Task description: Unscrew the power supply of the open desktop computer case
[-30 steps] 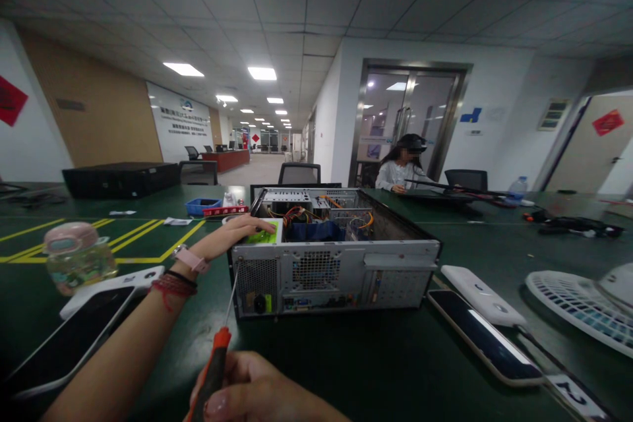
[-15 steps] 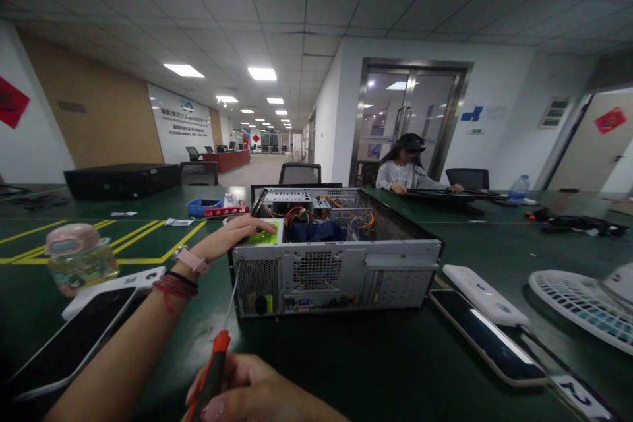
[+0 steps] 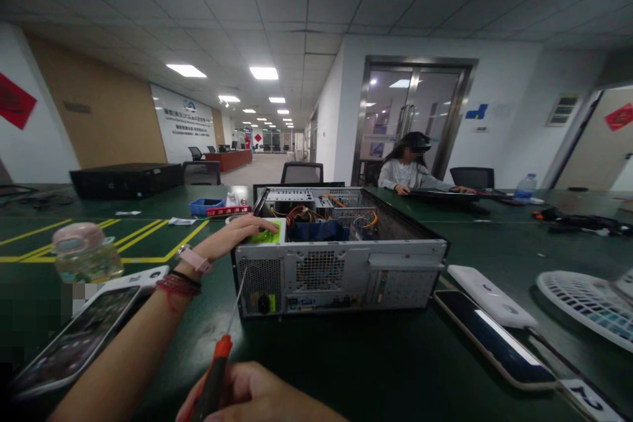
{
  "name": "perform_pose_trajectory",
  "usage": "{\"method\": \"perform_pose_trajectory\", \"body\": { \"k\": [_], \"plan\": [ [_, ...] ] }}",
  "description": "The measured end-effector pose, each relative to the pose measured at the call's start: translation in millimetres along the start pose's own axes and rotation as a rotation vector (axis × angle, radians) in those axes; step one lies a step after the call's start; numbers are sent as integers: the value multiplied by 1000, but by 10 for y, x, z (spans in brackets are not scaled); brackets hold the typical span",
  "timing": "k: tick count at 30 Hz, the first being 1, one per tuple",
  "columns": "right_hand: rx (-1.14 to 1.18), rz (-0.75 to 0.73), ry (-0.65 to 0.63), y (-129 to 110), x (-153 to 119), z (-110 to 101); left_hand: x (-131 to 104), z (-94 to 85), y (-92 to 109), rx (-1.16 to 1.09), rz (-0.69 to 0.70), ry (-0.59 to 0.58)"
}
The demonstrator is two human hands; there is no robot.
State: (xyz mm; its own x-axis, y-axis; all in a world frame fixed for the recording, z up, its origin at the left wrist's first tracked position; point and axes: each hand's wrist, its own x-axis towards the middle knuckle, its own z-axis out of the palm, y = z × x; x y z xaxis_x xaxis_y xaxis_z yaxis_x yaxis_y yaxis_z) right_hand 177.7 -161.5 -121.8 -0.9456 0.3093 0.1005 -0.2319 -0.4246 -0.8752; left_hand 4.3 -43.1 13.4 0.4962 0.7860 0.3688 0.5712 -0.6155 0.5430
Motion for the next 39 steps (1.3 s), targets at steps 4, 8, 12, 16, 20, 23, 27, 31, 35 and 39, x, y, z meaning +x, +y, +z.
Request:
{"method": "perform_pose_trajectory", "body": {
  "k": [4,8,12,16,20,23,27,31,35,39],
  "plan": [
    [10,-15,5,-26,-3,19,7,-2,-16,3,11,8],
    [17,26,12,-36,-10,36,4,1,-36,8,15,13],
    [-3,40,9,-34,-8,28,8,5,-50,0,6,20],
    [-5,30,-8,-46,10,26,14,6,-58,-5,6,22],
    [4,21,-11,-55,21,36,15,7,-53,-4,-1,18],
    [23,10,-9,-46,25,39,10,7,-34,-7,-17,16],
    [11,-13,-15,-29,27,38,3,10,-20,-6,-24,7],
    [14,-24,-11,-20,28,36,9,12,-38,-18,-25,7],
    [26,-22,-18,-18,37,33,16,6,-49,-31,-24,6],
    [3,-18,-20,-25,35,39,17,6,-44,-27,-33,8]
  ]
}}
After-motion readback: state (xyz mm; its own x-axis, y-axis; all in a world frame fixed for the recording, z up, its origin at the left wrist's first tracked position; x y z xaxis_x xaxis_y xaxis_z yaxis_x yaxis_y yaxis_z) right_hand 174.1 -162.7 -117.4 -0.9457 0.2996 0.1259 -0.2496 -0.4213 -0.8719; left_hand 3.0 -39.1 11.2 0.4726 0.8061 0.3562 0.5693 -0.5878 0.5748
